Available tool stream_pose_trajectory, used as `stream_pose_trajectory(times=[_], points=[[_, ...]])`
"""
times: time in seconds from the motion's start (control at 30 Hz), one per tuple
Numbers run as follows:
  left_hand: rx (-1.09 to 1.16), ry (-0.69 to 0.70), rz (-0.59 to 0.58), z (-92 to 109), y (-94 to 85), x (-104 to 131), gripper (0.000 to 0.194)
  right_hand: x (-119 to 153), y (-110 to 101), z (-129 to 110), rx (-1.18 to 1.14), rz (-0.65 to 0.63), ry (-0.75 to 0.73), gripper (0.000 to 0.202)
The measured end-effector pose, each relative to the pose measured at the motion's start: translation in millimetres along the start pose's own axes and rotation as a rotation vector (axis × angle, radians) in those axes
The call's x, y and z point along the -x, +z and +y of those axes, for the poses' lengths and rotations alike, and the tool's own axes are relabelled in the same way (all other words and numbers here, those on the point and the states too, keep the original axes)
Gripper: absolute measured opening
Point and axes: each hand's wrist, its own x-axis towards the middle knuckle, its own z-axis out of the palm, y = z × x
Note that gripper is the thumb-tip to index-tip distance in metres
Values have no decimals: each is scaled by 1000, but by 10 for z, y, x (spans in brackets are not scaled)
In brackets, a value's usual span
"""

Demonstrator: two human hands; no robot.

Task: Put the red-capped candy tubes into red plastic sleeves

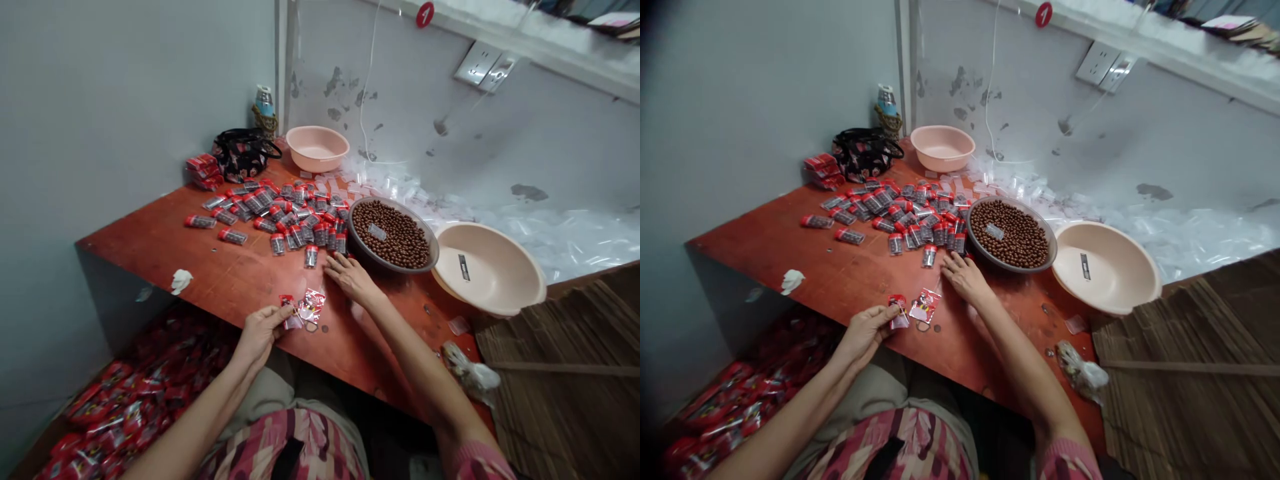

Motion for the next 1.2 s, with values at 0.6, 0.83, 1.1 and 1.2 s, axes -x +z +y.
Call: stream_pose_trajectory(times=[0.6,0.83,1.1,1.2], points=[[506,6,108,-21,170,-101,4,534,-17,-1172,-1384,260,509,16],[471,24,1,-15,311,11,13,488,19,-1356,-1424,338,590,14],[269,103,-137,33,291,48,19,482,77,-1320,-1527,334,611,17],[214,72,-205,11,274,40,17,483,83,-1322,-1356,399,606,14]])
